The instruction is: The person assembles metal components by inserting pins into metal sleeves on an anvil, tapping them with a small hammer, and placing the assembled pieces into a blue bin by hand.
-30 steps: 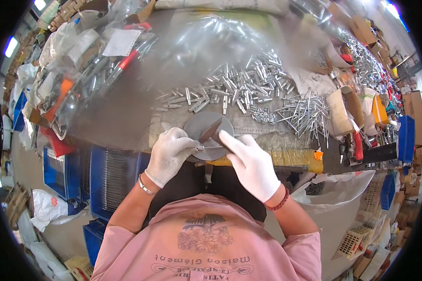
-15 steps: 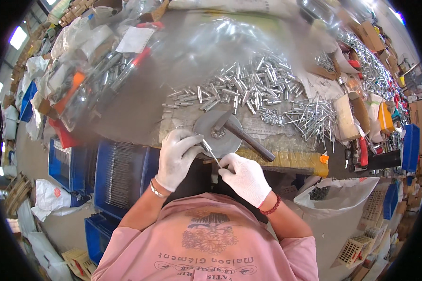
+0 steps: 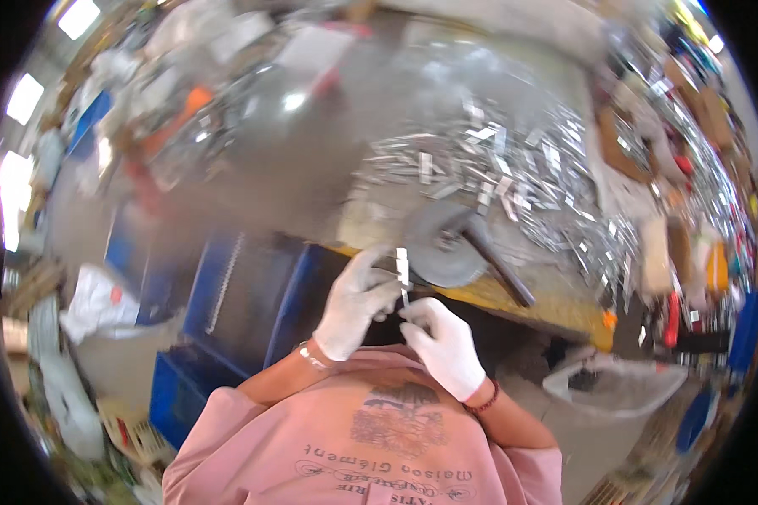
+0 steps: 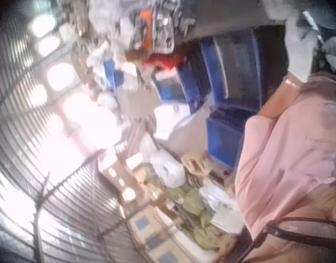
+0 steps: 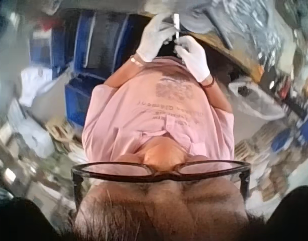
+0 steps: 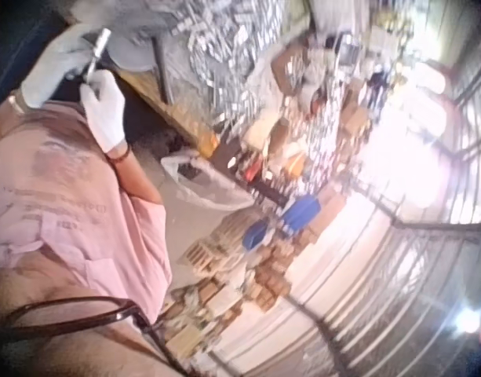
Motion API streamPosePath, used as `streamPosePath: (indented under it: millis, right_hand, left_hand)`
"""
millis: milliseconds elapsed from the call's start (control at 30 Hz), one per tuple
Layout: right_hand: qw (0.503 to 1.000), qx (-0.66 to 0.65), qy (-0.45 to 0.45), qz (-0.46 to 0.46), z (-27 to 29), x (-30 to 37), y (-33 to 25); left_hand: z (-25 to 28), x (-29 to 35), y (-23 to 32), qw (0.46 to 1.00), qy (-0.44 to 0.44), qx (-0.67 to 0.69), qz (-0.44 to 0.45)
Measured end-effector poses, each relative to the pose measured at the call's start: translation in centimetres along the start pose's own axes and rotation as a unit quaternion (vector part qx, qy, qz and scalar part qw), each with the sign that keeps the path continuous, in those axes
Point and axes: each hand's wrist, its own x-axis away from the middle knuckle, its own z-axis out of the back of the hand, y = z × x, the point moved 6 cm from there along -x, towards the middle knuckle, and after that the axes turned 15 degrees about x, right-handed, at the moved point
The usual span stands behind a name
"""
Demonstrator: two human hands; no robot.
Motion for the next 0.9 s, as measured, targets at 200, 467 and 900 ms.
streamPosePath:
  millis: [200,467,900]
  right_hand:
    - [0.997,0.040,-0.051,0.048,-1.0,-0.4,-1.7]
    - [0.996,0.019,0.016,0.091,2.3,-2.0,-2.3]
    - [0.945,0.006,0.296,0.140,8.0,-1.7,3.8]
  left_hand:
    - [2.3,1.3,2.0,0.995,-0.002,0.091,-0.035]
    - [18.6,4.2,1.2,0.963,0.197,0.160,-0.088]
    - [37.9,-1.9,0.9,0.895,0.397,0.153,-0.136]
